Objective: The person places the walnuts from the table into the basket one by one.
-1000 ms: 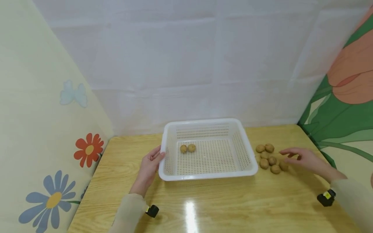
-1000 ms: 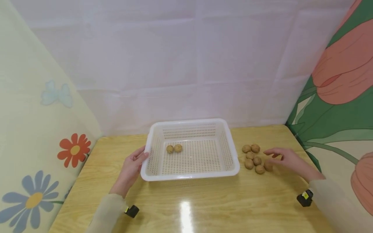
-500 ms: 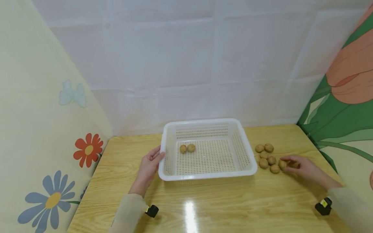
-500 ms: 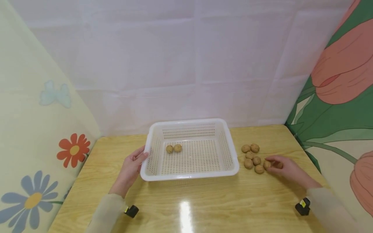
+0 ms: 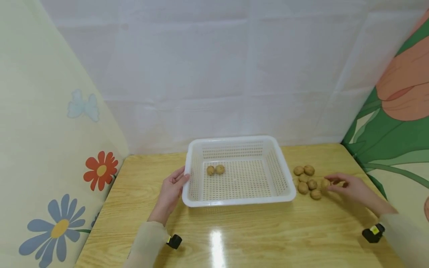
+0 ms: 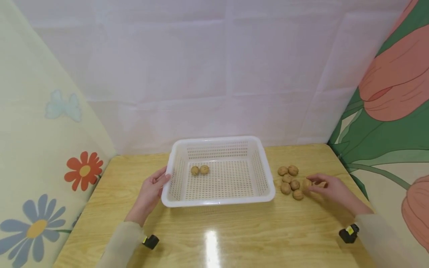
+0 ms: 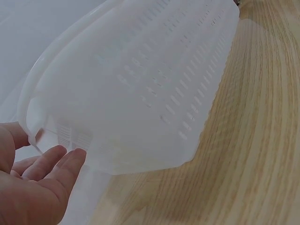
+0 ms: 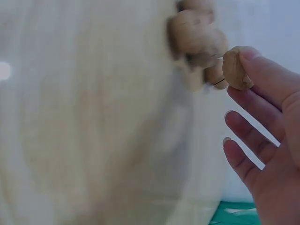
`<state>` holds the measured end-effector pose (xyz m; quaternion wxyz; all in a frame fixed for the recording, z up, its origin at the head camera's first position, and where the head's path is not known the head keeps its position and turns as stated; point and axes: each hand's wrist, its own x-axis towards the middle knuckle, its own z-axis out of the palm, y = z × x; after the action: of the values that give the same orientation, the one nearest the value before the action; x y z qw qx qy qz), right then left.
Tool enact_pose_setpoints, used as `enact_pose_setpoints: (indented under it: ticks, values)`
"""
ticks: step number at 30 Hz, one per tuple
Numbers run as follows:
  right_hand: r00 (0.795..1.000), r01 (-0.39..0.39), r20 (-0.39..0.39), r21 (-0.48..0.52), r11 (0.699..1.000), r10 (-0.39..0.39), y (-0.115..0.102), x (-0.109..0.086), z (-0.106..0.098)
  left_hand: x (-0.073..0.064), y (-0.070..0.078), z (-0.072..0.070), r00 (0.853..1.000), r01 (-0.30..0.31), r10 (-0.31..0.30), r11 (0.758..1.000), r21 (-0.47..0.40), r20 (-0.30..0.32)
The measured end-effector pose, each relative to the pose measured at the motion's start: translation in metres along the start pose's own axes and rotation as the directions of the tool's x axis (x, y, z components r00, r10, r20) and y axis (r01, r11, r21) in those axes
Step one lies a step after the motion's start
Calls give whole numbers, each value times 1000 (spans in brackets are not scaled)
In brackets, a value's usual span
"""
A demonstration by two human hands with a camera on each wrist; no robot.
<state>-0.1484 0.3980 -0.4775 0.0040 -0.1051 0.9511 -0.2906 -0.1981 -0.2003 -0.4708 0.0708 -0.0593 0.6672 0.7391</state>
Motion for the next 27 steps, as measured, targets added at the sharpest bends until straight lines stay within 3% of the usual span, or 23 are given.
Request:
enact_pose_setpoints:
  ticks: [12,27]
  values:
    - [998,44,33,12,999,-45,-51,31,-24,-1,3,0,1000,16,-16,1000,8,2]
    - [987,107,121,27,994,-110,-117,88,-16,-1,1,0,1000,-3,3,1000,-12,11]
